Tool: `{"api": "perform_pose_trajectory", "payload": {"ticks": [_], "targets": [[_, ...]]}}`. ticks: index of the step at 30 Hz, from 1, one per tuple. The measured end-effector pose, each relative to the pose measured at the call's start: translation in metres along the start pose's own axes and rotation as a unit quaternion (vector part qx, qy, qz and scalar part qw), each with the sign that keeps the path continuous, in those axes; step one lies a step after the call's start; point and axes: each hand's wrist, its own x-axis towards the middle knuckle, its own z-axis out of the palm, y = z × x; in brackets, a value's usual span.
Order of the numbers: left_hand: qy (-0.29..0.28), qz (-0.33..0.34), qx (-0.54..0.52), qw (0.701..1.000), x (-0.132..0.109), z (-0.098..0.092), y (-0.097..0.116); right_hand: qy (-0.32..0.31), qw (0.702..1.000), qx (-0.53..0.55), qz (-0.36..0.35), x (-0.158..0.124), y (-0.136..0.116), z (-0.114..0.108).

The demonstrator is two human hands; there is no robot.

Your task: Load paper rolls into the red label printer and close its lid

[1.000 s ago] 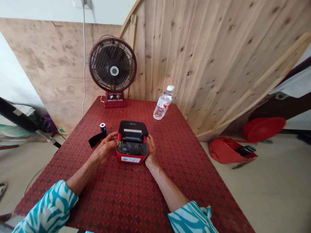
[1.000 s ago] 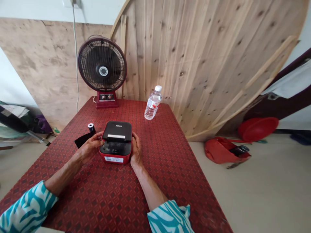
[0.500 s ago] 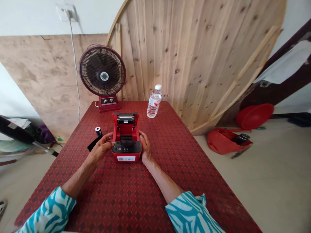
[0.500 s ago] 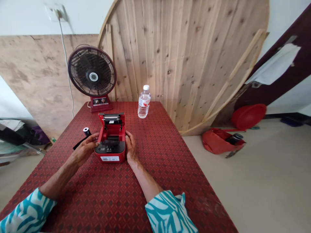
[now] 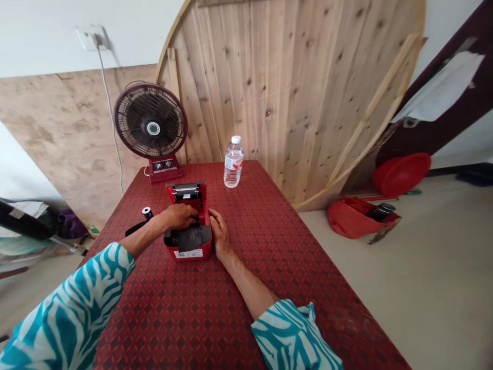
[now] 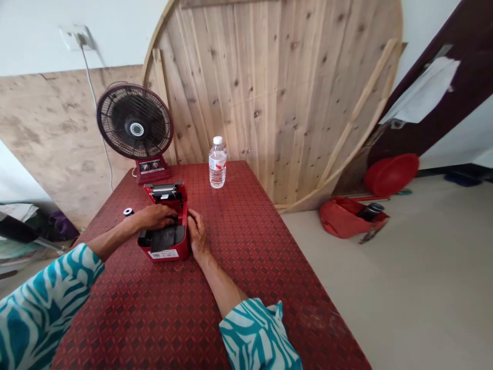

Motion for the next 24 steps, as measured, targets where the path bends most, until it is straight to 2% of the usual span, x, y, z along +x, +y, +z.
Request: {"api": "perform_pose_trajectory", "payload": {"ticks": [4,8,12,15,17,20,24], "targets": [[-0.023,0.004,0.013,1.000,0.009,-0.002,-0.005,0.001,1.000,-0.001,-0.011,0.000,-0.001,0.001],[-0.010,0.007,0.021,1.000,0.003,-0.006,-0.004,-0.008,1.000,0.002,-0.013,0.000,-0.002,0.000],[0.048,0.054,0.011,0.997,-0.021,-0.015,0.004,-0.010,1.000,-0.007,-0.016,0.000,-0.001,-0.001],[0.107,0.091,-0.020,0.990,-0.047,-0.030,0.001,-0.008,1.000,-0.010,-0.008,0.000,-0.001,-0.002],[0.152,0.062,-0.070,0.984,-0.063,-0.042,-0.010,-0.002,1.000,-0.008,-0.003,0.000,-0.001,-0.002],[0.229,-0.019,-0.153,0.961,-0.075,-0.057,-0.036,0.008,1.000,-0.003,0.001,0.000,0.000,-0.003],[0.311,-0.077,-0.212,0.923,-0.065,-0.059,-0.074,0.015,1.000,0.005,0.004,0.000,0.002,-0.003]]}}
